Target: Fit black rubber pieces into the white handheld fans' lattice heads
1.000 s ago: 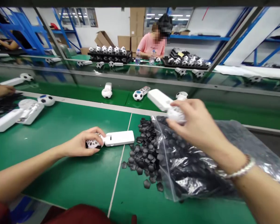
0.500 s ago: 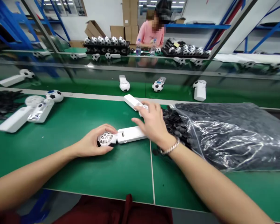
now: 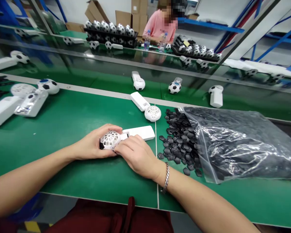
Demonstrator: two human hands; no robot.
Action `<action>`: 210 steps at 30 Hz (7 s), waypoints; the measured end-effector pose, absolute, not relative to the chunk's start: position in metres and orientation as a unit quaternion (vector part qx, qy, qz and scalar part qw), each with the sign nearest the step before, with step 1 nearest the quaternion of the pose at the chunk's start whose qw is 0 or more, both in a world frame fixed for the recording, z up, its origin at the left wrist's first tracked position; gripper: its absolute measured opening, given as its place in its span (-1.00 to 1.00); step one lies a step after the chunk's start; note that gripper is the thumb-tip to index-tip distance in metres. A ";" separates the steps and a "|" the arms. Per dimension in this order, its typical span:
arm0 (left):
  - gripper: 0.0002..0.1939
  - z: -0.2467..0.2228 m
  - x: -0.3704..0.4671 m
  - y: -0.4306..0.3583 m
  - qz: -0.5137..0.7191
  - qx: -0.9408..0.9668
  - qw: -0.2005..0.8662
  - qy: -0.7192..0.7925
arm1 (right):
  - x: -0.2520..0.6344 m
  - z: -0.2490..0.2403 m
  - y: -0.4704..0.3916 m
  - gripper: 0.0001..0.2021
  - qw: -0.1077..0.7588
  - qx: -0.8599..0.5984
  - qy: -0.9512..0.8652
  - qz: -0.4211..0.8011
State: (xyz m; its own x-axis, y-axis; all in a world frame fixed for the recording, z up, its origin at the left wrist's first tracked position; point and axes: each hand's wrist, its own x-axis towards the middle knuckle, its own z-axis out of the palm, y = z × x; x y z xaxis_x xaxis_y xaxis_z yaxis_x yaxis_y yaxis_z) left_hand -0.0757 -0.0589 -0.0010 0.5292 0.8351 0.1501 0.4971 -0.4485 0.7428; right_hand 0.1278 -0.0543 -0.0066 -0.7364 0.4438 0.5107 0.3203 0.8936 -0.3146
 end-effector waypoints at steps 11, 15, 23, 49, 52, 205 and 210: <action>-0.40 -0.001 -0.078 -0.059 0.252 0.816 0.336 0.397 | 0.147 0.011 -0.053 -0.83 0.418 -0.090 -0.903 0.047; -0.41 -0.001 -0.078 -0.059 0.251 0.819 0.334 0.394 | 0.146 0.005 -0.054 -0.72 0.410 -0.119 -0.900 0.084; -0.42 -0.002 -0.077 -0.058 0.253 0.819 0.335 0.391 | 0.138 0.000 -0.053 -0.85 0.374 -0.200 -0.894 0.145; -0.57 0.006 -0.065 -0.064 0.251 0.786 0.334 0.455 | 0.114 0.011 -0.029 -0.79 0.213 -0.294 -0.855 0.370; -0.59 0.003 -0.063 -0.064 0.259 0.786 0.331 0.454 | 0.112 0.011 -0.029 -0.77 0.208 -0.299 -0.848 0.385; -0.34 0.012 -0.013 -0.016 0.099 0.882 0.140 0.439 | 0.200 0.018 -0.021 -0.85 0.272 -0.320 -0.870 0.258; -0.36 0.015 -0.014 -0.017 0.090 0.889 0.163 0.419 | 0.195 0.010 -0.023 -0.89 0.309 -0.296 -0.876 0.224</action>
State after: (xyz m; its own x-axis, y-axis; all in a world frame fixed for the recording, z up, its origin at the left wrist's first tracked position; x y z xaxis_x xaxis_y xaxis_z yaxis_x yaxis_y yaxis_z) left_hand -0.0140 -0.0168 0.0151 0.6331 0.7737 0.0234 0.7151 -0.5962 0.3650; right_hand 0.1948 -0.0228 0.0095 -0.6345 0.6561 0.4087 0.3797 0.7251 -0.5745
